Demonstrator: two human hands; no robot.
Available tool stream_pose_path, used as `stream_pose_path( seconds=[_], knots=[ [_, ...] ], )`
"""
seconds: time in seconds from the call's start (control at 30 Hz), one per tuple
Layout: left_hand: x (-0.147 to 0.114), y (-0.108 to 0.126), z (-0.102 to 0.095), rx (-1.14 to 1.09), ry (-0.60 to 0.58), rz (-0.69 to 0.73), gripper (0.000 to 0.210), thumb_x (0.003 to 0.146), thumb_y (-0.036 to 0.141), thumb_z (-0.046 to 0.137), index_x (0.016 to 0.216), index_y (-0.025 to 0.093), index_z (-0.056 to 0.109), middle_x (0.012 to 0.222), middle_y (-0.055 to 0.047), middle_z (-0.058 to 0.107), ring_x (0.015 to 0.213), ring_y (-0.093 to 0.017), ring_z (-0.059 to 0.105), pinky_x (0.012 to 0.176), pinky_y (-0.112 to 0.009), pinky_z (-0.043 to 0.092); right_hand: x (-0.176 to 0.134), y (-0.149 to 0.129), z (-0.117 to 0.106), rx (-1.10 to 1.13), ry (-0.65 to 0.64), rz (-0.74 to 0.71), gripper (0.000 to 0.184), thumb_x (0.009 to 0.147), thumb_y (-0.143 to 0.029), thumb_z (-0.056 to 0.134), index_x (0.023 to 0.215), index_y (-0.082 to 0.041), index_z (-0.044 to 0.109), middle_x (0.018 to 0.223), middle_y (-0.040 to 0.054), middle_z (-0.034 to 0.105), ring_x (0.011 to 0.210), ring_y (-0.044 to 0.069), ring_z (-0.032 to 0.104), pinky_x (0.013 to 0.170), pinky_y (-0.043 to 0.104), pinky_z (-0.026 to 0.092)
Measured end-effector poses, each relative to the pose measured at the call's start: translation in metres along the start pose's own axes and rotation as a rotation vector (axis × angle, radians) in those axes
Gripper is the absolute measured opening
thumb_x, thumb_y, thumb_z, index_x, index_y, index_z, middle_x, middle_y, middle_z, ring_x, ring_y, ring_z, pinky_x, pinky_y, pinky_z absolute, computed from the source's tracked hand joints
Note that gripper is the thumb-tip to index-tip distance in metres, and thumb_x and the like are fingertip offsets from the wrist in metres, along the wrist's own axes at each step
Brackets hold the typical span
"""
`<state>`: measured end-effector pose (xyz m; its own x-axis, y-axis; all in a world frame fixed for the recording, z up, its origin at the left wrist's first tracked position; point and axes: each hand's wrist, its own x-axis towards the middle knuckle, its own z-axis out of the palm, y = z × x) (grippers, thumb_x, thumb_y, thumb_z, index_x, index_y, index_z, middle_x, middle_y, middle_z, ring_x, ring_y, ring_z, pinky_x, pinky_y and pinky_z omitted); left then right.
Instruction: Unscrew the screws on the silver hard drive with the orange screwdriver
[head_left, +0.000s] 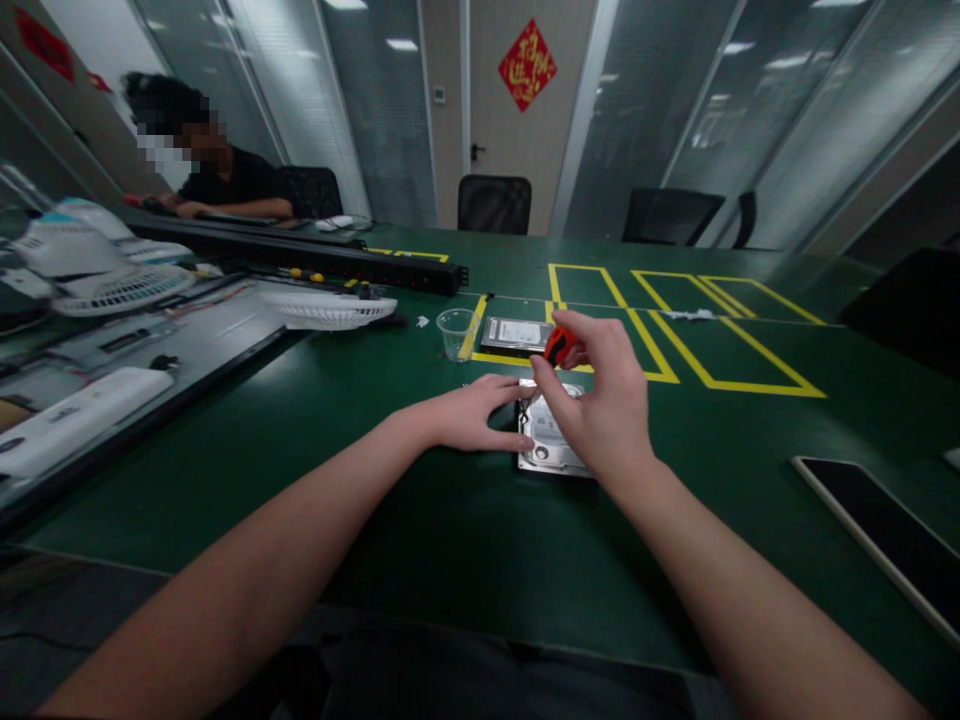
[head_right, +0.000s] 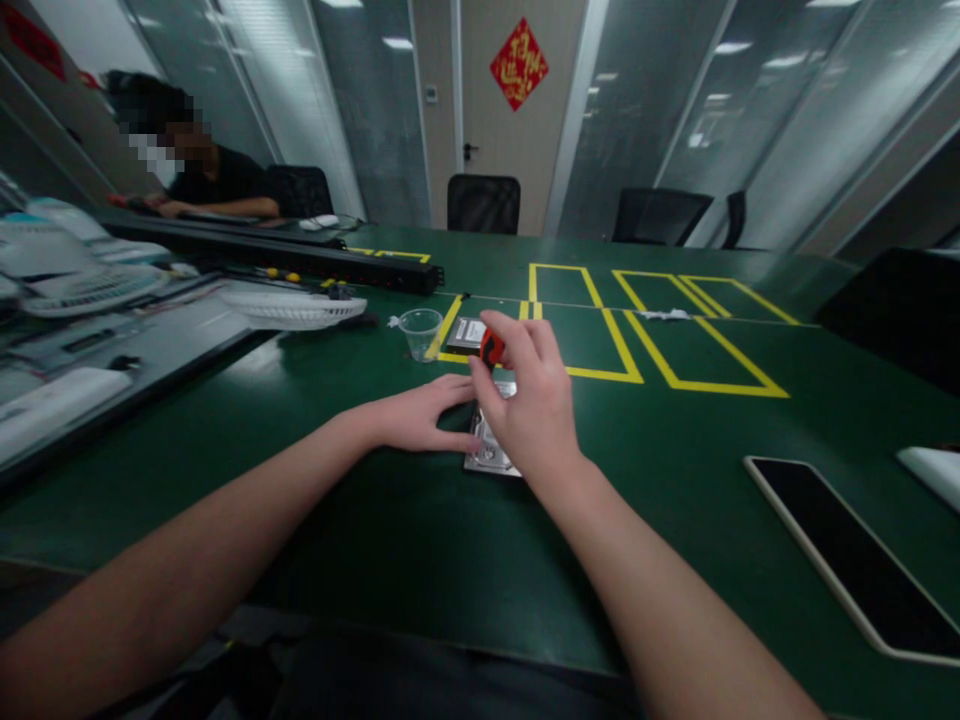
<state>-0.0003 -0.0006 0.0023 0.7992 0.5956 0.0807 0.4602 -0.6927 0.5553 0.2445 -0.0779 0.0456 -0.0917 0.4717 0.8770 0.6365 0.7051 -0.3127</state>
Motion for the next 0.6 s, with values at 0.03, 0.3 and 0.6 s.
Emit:
stream_pose_path(
  seconds=[0.03,0.3,0.6],
  knots=[
    [-0.0001,-0.0004,0.0002,0.002,0.001,0.0,0.109,0.111,0.095,0.087,0.196,0.032,0.06,0.208,-0.019,0.053,0.197,-0.05,0.045,0.161,-0.075,0.039,0.0,0.0003,0.0,0.001,0.006,-0.007,0.045,0.115,-0.023,0.077,0.159,-0.032,0.077,0.132,0.0081,0.08,0.103,0.027,0.08,0.092,0.048,0.078],
    [0.0002,-0.0017,0.0006,-0.011,0.007,0.011,0.105,0.111,0.09,0.091,0.195,0.034,0.062,0.208,-0.019,0.053,0.194,-0.052,0.048,0.16,-0.076,0.041,-0.0028,0.0003,0.0023,0.05,-0.021,0.001,0.059,0.114,-0.018,0.07,0.171,-0.032,0.069,0.15,0.013,0.087,0.12,0.034,0.088,0.104,0.056,0.081],
    [0.0006,0.0001,0.0005,0.005,0.007,0.018,0.104,0.111,0.088,0.09,0.194,0.03,0.063,0.206,-0.02,0.056,0.194,-0.051,0.05,0.161,-0.074,0.041,0.0006,-0.001,-0.0004,0.025,-0.026,-0.007,0.049,0.114,-0.023,0.078,0.162,-0.033,0.074,0.14,0.0105,0.084,0.117,0.032,0.085,0.1,0.053,0.08]
  ],
)
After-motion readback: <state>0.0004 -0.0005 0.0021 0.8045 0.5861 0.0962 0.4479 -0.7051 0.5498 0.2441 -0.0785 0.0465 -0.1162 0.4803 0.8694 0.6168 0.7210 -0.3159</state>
